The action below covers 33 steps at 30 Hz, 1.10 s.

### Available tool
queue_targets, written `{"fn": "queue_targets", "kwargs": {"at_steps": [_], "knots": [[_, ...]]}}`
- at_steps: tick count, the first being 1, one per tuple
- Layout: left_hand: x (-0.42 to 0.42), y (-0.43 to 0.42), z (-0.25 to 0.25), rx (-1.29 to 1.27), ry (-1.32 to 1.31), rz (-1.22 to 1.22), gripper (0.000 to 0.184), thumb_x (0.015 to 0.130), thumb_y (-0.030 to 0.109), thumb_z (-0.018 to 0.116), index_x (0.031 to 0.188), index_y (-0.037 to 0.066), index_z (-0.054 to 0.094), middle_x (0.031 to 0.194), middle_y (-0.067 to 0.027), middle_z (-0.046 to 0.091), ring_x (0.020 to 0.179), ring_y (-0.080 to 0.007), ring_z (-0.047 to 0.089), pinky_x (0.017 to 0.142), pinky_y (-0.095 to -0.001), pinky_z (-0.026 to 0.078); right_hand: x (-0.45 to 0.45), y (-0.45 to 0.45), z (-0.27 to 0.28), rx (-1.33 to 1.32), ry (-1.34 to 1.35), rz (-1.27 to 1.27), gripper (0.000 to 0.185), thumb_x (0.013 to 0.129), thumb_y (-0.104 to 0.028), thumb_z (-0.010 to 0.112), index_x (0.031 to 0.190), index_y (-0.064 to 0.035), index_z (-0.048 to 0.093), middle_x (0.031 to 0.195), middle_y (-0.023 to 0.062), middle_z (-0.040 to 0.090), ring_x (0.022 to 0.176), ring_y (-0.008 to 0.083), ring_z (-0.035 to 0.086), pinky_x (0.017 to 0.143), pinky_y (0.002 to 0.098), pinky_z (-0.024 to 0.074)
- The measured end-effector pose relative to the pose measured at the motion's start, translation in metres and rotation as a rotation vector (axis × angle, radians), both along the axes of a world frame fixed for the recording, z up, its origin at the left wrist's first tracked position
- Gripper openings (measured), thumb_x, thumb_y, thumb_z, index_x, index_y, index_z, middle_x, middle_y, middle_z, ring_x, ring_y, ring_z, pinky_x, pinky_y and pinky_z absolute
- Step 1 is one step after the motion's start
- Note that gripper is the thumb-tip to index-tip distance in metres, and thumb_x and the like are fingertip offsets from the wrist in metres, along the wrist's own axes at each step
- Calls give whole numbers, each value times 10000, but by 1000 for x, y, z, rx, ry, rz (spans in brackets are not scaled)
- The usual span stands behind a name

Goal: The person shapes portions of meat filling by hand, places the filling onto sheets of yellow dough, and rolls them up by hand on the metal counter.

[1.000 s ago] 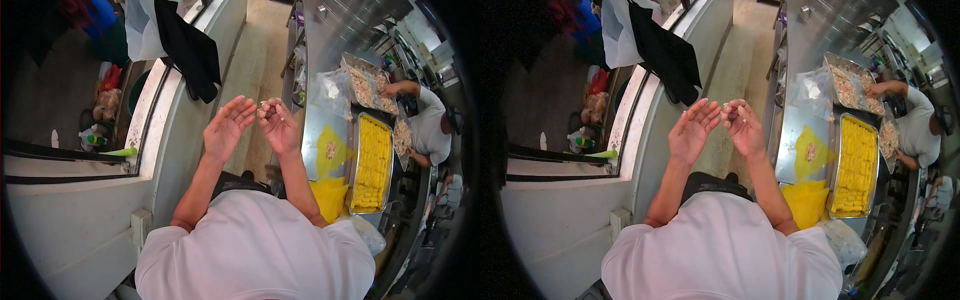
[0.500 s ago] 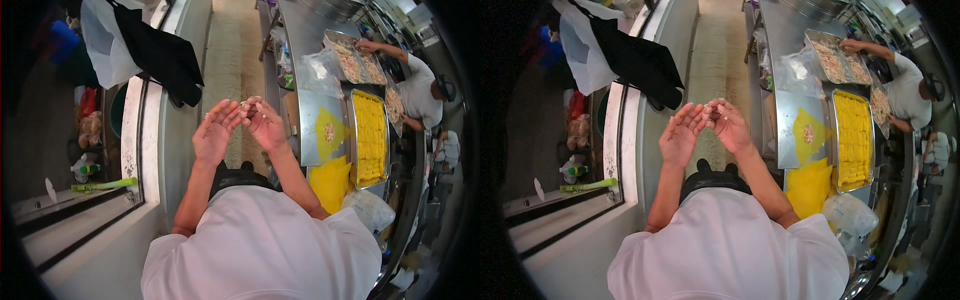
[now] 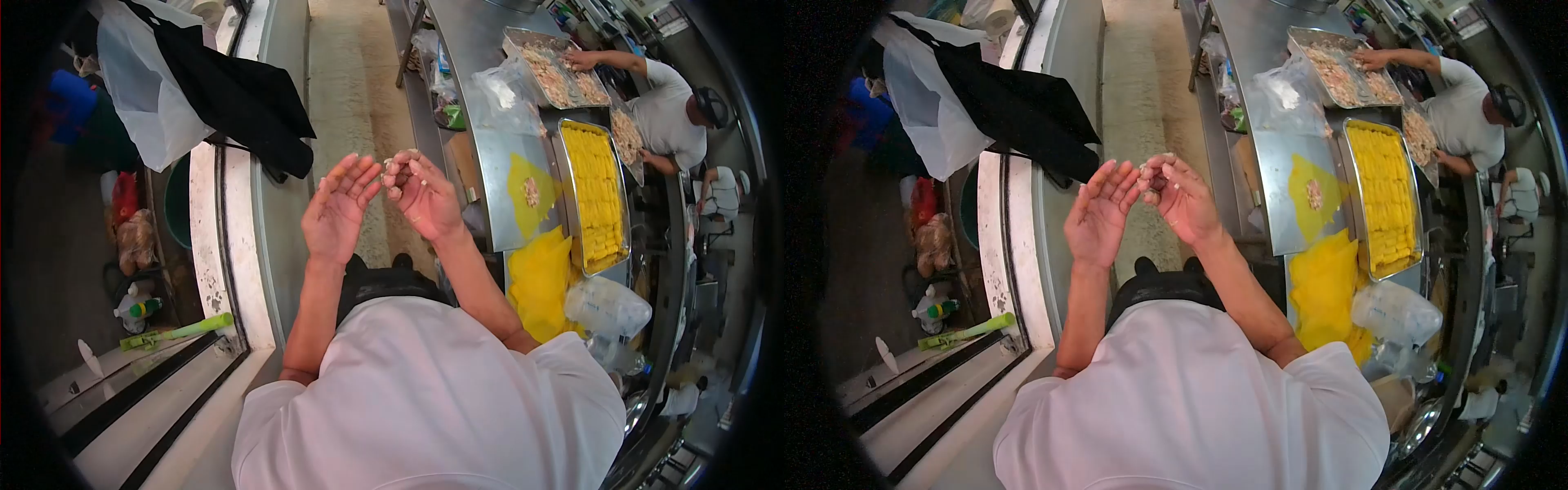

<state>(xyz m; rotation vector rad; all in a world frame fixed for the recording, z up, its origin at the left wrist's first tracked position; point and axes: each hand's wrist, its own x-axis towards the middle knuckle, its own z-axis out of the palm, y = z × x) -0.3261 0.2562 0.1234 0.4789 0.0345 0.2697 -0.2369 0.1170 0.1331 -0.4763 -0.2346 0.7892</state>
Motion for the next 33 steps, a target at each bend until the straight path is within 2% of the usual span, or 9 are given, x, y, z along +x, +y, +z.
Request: {"fn": "queue_targets", "kwargs": {"at_steps": [16,18,20,22,33], "knots": [[-2,-13,-2,0,-43,-95,522,994,348,380,1335,-42,441,1345,-227,484,1265,-335,455,1061,-420,362,-17,-20,2,-14,-21,-80,191,953,-149,510,1078,-18,572,1000,95,590,891,183,595,728,283,487],[0,-16,-3,5,-40,-113,522,993,348,382,1334,-42,443,1345,-226,485,1264,-336,457,1060,-422,362,-18,-24,3,-9,-10,-108,196,954,-129,505,1090,-17,590,975,94,611,872,179,618,717,280,536],[-1,-20,-4,6,-32,-133,522,992,348,383,1333,-42,445,1345,-226,486,1263,-336,458,1060,-423,363,-21,-29,1,-7,-3,-131,197,953,-129,504,1091,-17,590,972,93,611,871,177,618,717,279,535],[-1,-23,-5,-33,-39,-149,515,1000,331,359,1331,-54,442,1345,-245,479,1267,-352,450,1093,-458,342,-23,-33,0,-9,4,-143,198,953,-129,504,1091,-17,589,969,92,612,870,175,618,717,279,535],[1,-26,-6,-37,-40,-204,515,997,322,371,1328,-67,437,1346,-255,473,1273,-365,440,1105,-473,324,-28,-41,-2,15,7,-177,200,953,-128,502,1094,-13,585,982,93,613,875,174,620,723,283,532]]}}
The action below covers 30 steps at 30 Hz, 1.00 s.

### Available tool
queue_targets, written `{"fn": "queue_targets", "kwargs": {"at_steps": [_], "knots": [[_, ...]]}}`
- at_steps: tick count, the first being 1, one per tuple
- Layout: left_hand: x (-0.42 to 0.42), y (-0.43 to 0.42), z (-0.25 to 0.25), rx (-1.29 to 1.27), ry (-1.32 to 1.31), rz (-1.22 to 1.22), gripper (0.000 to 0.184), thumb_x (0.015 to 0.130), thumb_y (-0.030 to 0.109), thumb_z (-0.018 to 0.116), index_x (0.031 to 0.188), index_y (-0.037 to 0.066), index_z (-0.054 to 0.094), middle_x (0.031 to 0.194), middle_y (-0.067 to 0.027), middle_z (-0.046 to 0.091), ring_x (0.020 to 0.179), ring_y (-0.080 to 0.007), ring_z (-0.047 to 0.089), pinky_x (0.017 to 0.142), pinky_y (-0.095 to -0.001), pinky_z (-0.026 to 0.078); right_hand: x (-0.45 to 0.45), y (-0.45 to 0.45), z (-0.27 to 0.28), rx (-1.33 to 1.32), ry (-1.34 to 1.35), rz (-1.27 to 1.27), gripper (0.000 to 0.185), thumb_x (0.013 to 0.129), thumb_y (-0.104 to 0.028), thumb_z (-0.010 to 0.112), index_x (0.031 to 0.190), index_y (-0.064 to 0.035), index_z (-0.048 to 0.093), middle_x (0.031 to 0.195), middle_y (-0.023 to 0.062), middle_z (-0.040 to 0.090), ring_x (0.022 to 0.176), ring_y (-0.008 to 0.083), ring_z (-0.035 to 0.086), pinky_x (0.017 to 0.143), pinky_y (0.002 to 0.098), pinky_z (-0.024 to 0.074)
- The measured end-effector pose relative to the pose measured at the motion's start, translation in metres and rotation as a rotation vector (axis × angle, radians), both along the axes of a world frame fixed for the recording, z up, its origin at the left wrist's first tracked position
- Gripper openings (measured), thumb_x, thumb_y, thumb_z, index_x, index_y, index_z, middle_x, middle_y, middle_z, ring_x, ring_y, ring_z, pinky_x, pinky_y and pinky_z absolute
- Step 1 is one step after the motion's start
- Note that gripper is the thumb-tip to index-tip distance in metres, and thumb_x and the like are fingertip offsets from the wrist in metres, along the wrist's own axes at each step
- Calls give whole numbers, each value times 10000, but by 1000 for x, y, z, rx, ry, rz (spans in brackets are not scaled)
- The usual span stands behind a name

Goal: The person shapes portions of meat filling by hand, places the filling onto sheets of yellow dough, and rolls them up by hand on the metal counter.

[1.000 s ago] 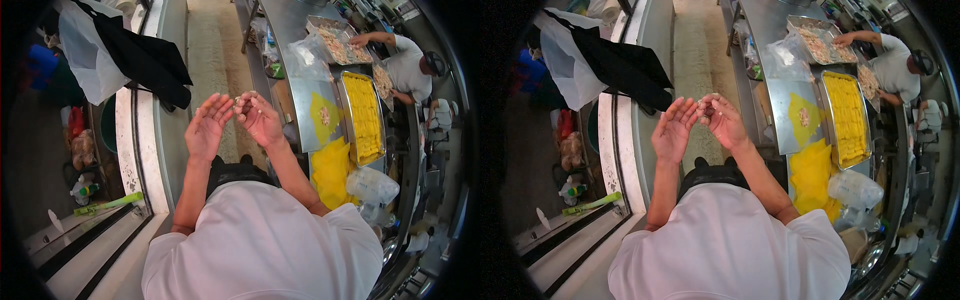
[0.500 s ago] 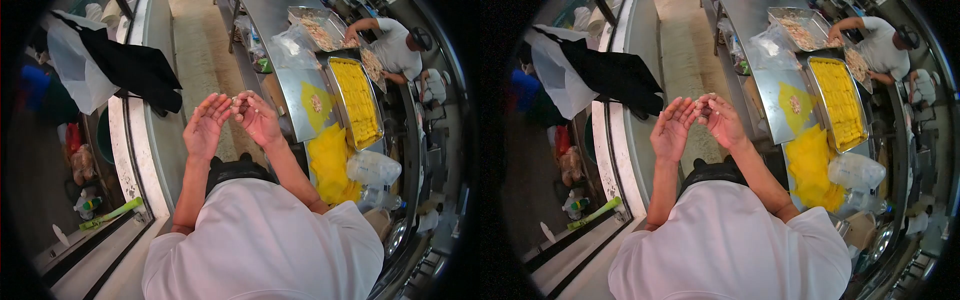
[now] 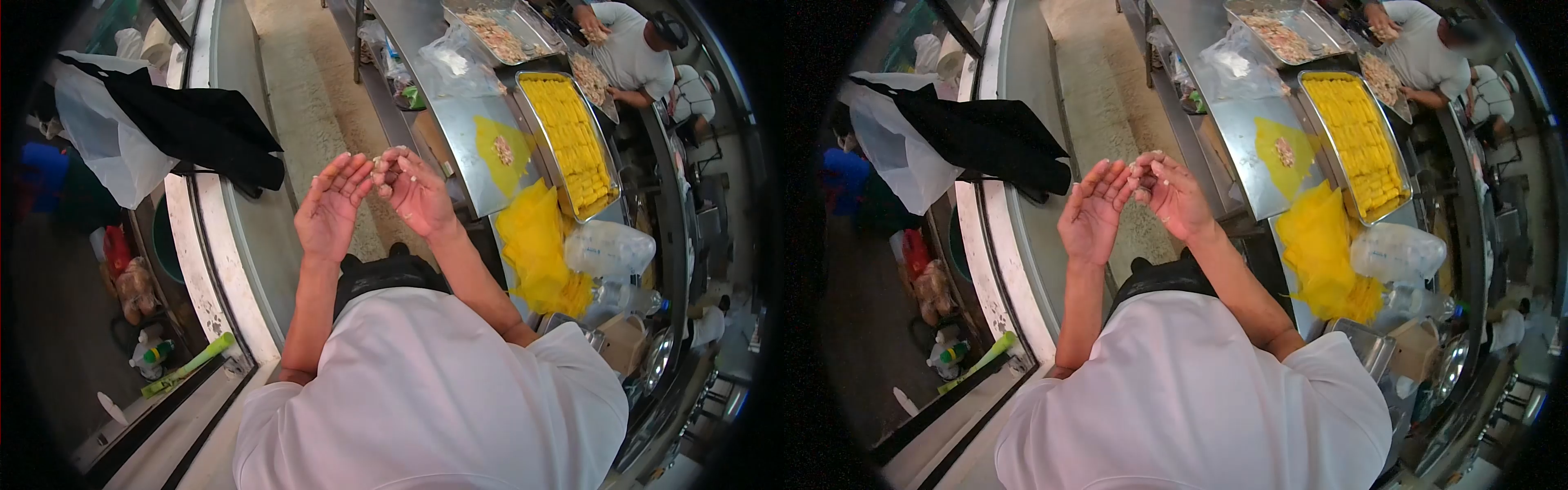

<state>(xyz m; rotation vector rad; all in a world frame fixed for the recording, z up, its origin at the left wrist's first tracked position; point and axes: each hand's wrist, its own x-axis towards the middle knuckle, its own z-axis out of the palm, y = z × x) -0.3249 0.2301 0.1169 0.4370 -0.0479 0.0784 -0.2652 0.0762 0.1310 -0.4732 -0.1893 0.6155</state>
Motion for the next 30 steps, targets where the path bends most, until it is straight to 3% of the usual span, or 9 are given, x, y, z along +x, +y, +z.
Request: {"fn": "queue_targets", "kwargs": {"at_steps": [16,28,30], "knots": [[1,6,-3,12,38,-30,514,997,336,377,1321,-56,452,1336,-234,487,1265,-343,453,1066,-433,362,0,1,-3,-27,15,-40,197,952,-159,517,1088,-28,573,995,86,587,896,189,608,740,274,502],[32,23,-3,50,69,55,517,996,335,377,1323,-60,446,1343,-237,478,1266,-340,453,1072,-432,358,46,23,-10,2,43,28,198,951,-145,511,1084,-17,582,1003,100,603,876,188,619,722,285,532],[41,24,0,70,70,67,518,995,336,375,1323,-59,446,1341,-236,482,1265,-339,454,1072,-433,357,58,24,-10,15,1,44,201,956,-149,507,1097,-21,572,1005,98,587,900,192,600,740,278,498]]}}
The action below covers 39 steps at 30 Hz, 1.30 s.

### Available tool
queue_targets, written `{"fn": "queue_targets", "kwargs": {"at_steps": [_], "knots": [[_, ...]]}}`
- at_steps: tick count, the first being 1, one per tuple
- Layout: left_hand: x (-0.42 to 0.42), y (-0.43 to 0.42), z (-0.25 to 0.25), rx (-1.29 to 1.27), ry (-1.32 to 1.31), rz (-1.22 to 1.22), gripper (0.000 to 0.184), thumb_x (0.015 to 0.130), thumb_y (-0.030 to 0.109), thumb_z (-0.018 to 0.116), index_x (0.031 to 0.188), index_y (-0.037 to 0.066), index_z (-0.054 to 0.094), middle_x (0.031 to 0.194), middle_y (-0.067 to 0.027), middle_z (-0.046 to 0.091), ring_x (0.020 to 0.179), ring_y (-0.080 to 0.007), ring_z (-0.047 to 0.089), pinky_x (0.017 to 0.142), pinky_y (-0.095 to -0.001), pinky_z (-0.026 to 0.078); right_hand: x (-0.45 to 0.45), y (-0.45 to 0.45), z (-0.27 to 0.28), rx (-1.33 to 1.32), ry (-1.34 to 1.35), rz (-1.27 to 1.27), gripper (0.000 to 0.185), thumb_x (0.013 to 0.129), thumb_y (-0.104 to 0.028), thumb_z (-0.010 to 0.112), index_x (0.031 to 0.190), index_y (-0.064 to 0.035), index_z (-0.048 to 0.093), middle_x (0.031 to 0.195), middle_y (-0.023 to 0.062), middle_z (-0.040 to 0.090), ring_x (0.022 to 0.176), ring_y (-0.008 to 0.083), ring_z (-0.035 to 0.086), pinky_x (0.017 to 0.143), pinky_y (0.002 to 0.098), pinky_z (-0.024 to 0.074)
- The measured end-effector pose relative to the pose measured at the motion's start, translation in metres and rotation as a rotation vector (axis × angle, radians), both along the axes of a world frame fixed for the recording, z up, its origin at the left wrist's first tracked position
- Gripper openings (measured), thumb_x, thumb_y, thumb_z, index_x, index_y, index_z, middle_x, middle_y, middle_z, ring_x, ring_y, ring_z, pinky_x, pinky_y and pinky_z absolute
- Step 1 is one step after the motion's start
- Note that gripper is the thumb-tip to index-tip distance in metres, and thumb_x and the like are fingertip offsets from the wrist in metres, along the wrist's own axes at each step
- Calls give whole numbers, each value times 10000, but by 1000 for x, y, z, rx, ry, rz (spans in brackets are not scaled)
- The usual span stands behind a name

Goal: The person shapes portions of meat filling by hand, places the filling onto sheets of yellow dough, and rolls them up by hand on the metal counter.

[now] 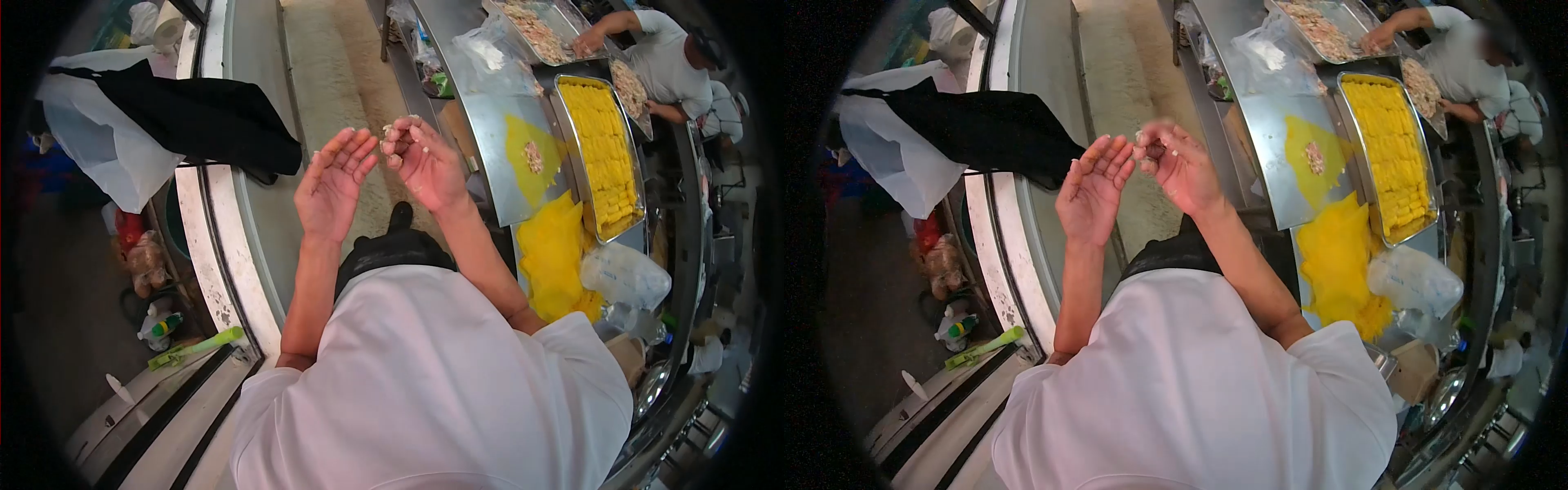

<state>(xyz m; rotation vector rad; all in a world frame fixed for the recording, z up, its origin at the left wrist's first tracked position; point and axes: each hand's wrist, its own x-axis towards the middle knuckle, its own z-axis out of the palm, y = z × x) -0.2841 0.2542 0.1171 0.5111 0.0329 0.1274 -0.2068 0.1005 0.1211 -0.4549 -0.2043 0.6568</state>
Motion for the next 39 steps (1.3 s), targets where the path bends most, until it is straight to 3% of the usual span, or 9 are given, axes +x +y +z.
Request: {"fn": "queue_targets", "kwargs": {"at_steps": [27,37,39], "knots": [[112,-16,-9,30,17,29,526,991,359,382,1311,-50,465,1311,-220,513,1208,-301,502,1036,-407,392,110,-4,-15,3,39,84,205,954,-145,515,1091,-9,583,975,96,602,901,206,601,744,285,511],[158,0,-18,3,52,-111,518,991,358,381,1304,-44,473,1310,-214,517,1192,-289,510,1021,-404,396,133,4,-21,-17,72,-50,198,949,-155,524,1075,-13,580,972,91,598,882,189,597,734,278,499],[171,5,-19,-13,49,-175,519,989,357,384,1305,-45,471,1312,-216,515,1195,-294,508,1023,-406,394,136,6,-20,-2,63,-120,203,949,-144,512,1076,-8,594,979,97,619,875,182,628,733,288,539]]}}
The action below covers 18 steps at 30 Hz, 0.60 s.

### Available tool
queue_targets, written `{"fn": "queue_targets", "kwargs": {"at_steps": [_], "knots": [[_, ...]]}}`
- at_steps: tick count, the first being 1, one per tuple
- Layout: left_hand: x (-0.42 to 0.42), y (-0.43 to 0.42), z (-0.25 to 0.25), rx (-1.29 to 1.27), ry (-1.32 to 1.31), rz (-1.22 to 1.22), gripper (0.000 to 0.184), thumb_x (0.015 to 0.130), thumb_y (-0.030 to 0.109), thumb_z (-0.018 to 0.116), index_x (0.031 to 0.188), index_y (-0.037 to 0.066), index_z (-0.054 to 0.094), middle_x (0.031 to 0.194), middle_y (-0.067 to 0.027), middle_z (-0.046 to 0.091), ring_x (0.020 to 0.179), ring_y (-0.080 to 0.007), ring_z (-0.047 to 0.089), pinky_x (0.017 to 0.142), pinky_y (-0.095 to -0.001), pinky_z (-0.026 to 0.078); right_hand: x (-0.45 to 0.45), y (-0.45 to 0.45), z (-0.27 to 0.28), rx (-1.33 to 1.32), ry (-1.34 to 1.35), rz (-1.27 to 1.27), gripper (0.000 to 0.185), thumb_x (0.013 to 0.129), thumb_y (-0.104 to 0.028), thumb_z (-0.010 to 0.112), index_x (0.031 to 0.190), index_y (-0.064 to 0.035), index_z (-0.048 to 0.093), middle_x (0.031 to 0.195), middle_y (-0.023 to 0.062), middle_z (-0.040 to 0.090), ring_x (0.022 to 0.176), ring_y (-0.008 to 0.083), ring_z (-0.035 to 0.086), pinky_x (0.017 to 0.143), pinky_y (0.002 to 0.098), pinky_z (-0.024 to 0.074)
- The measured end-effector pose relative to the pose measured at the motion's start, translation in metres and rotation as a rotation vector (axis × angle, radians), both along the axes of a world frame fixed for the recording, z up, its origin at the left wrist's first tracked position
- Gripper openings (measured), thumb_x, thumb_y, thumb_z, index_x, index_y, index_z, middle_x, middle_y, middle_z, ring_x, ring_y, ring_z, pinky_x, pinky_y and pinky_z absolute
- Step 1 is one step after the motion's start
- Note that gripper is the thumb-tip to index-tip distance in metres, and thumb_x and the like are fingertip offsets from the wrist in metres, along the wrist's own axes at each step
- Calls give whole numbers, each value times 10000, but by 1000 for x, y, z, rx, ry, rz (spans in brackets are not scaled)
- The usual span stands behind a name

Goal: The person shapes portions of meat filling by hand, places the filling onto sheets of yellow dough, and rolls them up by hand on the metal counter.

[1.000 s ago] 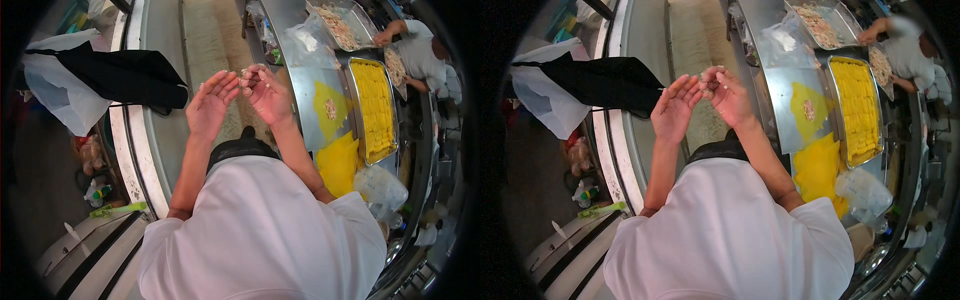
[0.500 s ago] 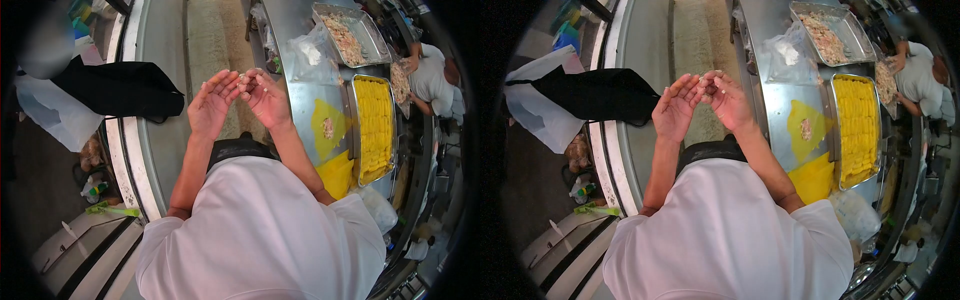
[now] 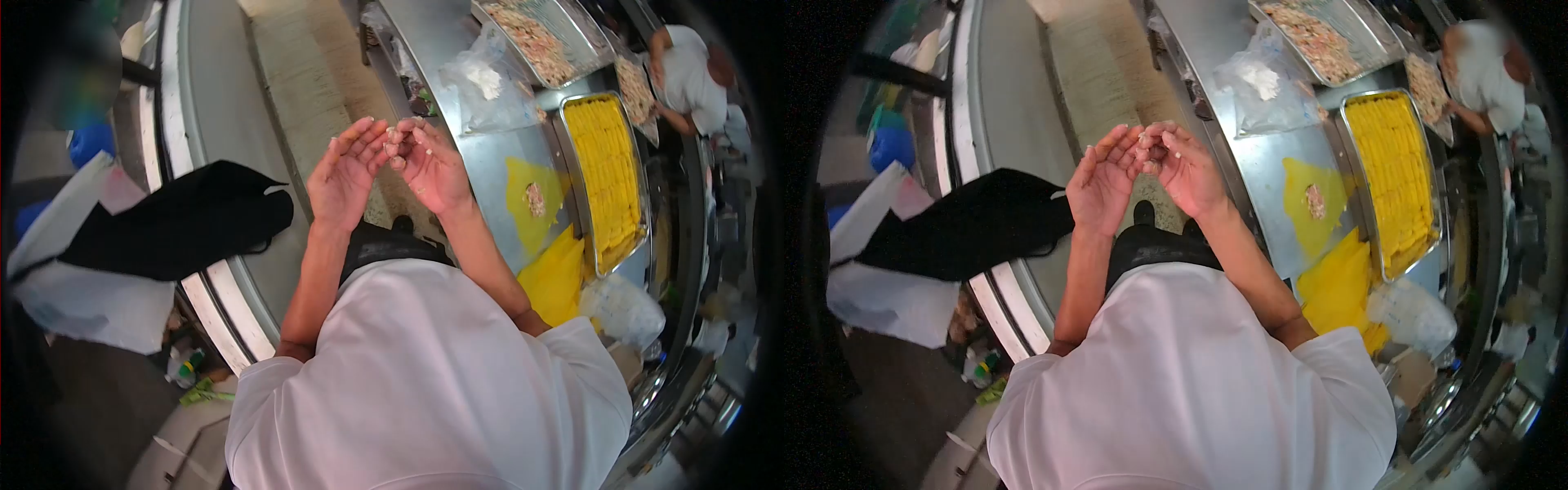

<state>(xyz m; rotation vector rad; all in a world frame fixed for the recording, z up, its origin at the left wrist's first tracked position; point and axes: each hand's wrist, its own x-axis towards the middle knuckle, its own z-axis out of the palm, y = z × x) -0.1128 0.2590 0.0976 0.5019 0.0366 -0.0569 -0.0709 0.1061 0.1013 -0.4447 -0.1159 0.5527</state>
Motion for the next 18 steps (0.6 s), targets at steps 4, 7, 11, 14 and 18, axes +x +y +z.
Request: {"fn": "queue_targets", "kwargs": {"at_steps": [4,7,11,14,18], "knots": [[34,9,8,0,-12,-131,521,988,350,385,1312,-51,464,1320,-220,507,1213,-314,496,1032,-415,385,9,1,10,-44,0,-127,201,946,-164,530,1075,-15,573,982,91,592,881,182,596,738,274,502],[54,13,14,-10,-33,-227,523,989,347,382,1318,-52,457,1328,-225,499,1230,-325,484,1040,-421,377,10,3,16,-57,-2,-235,205,945,-165,531,1078,-14,570,983,90,588,883,180,594,739,274,505],[69,12,15,-22,-33,-352,525,990,349,379,1321,-51,455,1333,-228,495,1240,-329,475,1046,-425,368,5,3,20,-85,-16,-381,210,944,-164,531,1082,-10,568,980,90,585,882,187,591,733,272,499],[71,5,12,-28,-5,-448,527,990,352,377,1320,-52,455,1334,-230,492,1243,-329,471,1052,-427,362,-5,1,20,-90,-19,-478,213,944,-163,529,1084,-7,566,980,92,583,886,196,587,740,276,497],[70,-7,15,-32,19,-554,525,991,347,370,1318,-54,454,1327,-229,496,1240,-327,473,1056,-429,357,-21,-9,17,-101,-2,-598,217,944,-165,527,1082,-2,565,986,97,577,899,208,579,753,284,501]]}}
